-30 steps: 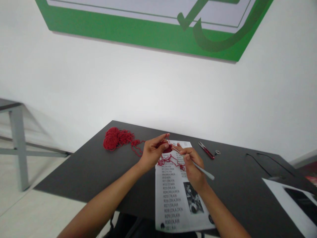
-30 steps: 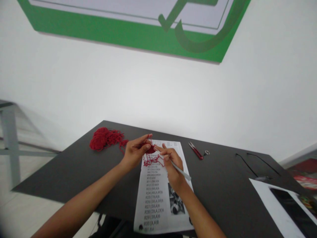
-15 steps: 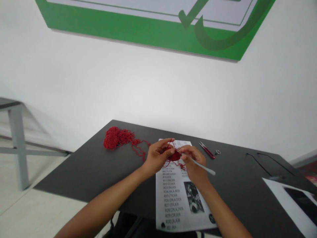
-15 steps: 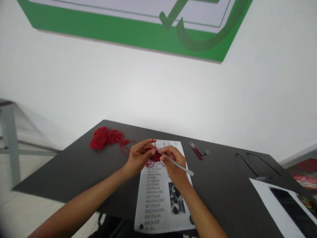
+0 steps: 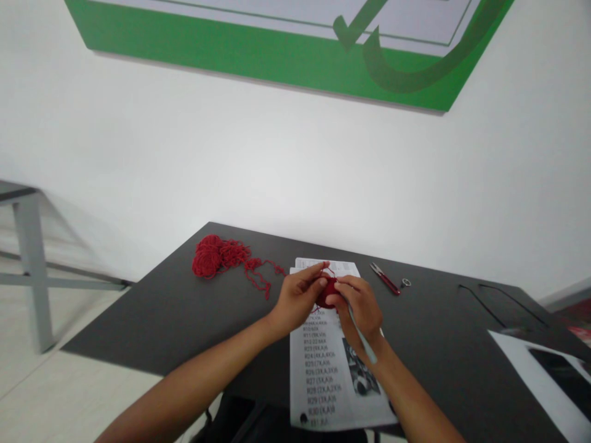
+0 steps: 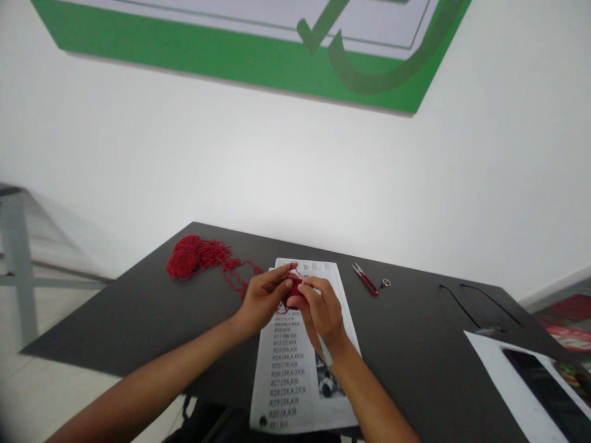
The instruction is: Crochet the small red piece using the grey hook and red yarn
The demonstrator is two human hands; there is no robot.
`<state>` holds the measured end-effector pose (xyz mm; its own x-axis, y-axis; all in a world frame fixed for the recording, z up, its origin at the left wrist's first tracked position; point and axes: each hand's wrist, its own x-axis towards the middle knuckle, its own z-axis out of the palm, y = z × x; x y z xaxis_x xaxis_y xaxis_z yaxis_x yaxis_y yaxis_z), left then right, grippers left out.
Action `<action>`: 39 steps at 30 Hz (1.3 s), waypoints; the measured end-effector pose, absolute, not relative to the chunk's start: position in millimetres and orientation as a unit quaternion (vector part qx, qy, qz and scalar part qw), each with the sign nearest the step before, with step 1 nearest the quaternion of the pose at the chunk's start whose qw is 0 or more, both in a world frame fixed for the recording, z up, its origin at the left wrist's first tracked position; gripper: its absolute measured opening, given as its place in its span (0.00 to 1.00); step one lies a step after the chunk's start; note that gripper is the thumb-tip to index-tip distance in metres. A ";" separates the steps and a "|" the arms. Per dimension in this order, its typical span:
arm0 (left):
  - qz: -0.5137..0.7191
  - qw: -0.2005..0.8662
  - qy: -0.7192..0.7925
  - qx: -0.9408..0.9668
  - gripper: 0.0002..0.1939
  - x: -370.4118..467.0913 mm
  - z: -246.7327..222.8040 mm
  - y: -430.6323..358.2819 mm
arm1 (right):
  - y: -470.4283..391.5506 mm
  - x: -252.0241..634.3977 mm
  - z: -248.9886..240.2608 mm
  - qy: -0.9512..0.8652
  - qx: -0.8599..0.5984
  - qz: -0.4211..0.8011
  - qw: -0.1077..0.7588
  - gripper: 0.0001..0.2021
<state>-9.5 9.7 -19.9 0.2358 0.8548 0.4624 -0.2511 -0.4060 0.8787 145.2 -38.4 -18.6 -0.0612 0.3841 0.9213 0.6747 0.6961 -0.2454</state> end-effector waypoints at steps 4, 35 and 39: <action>0.541 0.627 0.208 0.520 0.22 -8.4 -16.3 11.5 | -40.0 139.6 -15.2 -0.696 -0.374 -0.024 0.613 0.09; 0.430 0.758 0.068 0.485 0.31 -31.1 -2.6 23.9 | -39.4 163.8 9.3 -0.658 -0.351 0.318 0.586 0.07; 0.428 0.770 0.045 0.472 0.28 -30.5 -0.7 21.9 | -39.6 162.6 2.1 -0.618 -0.347 0.375 0.598 0.09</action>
